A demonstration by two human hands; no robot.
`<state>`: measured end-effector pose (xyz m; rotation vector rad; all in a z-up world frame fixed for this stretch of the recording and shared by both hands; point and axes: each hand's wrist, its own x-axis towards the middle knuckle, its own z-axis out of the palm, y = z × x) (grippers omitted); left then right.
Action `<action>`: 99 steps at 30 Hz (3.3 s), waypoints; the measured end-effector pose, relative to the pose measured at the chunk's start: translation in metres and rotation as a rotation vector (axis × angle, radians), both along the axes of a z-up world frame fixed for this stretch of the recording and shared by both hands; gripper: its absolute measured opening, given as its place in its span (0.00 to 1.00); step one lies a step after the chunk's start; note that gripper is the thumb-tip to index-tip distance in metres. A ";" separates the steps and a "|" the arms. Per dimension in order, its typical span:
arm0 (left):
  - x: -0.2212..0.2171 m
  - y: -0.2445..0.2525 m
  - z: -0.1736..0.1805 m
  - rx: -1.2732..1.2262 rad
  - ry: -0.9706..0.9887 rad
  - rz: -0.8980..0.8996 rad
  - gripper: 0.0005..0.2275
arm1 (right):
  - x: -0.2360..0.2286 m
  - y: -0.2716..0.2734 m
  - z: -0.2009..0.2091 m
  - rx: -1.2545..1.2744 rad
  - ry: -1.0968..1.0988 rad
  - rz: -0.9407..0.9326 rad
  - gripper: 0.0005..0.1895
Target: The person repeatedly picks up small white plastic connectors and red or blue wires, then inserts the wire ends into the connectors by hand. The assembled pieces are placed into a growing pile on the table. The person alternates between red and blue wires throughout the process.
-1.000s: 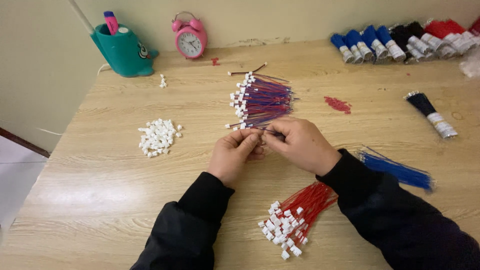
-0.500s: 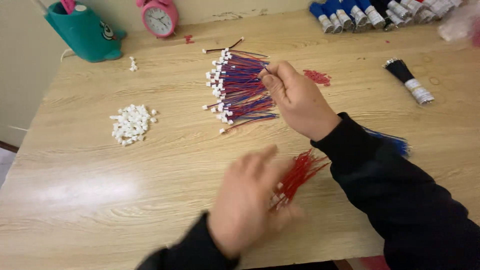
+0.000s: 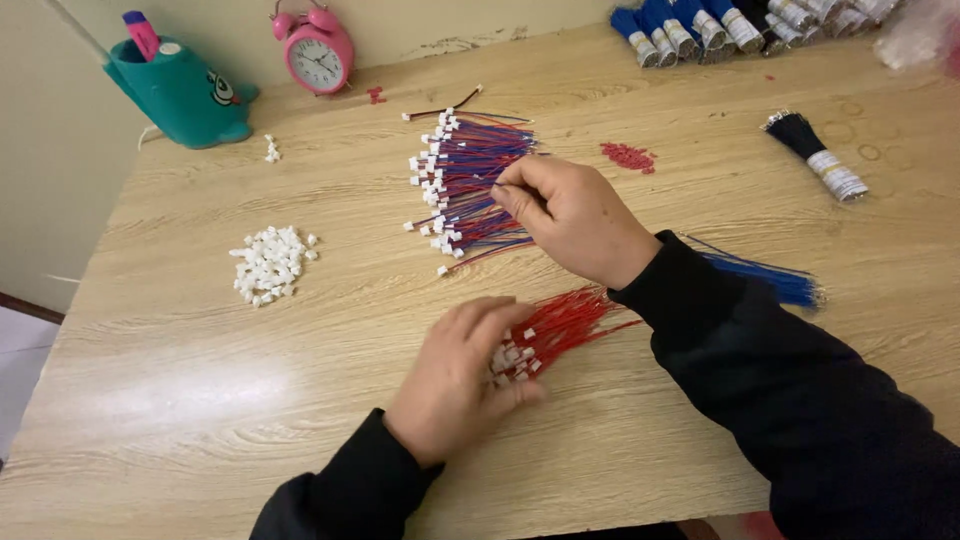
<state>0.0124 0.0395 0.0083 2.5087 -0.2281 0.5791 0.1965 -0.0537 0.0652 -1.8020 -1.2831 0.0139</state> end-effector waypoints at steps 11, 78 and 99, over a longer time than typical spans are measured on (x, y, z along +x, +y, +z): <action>0.038 0.004 -0.007 0.262 0.310 0.253 0.06 | -0.002 0.000 -0.001 0.040 0.039 0.037 0.07; 0.076 0.071 -0.069 -1.569 0.123 0.147 0.09 | -0.003 0.010 -0.021 -0.121 0.098 0.102 0.05; 0.070 0.066 -0.061 -1.647 0.131 0.101 0.10 | -0.007 0.009 -0.016 -0.134 0.094 0.094 0.06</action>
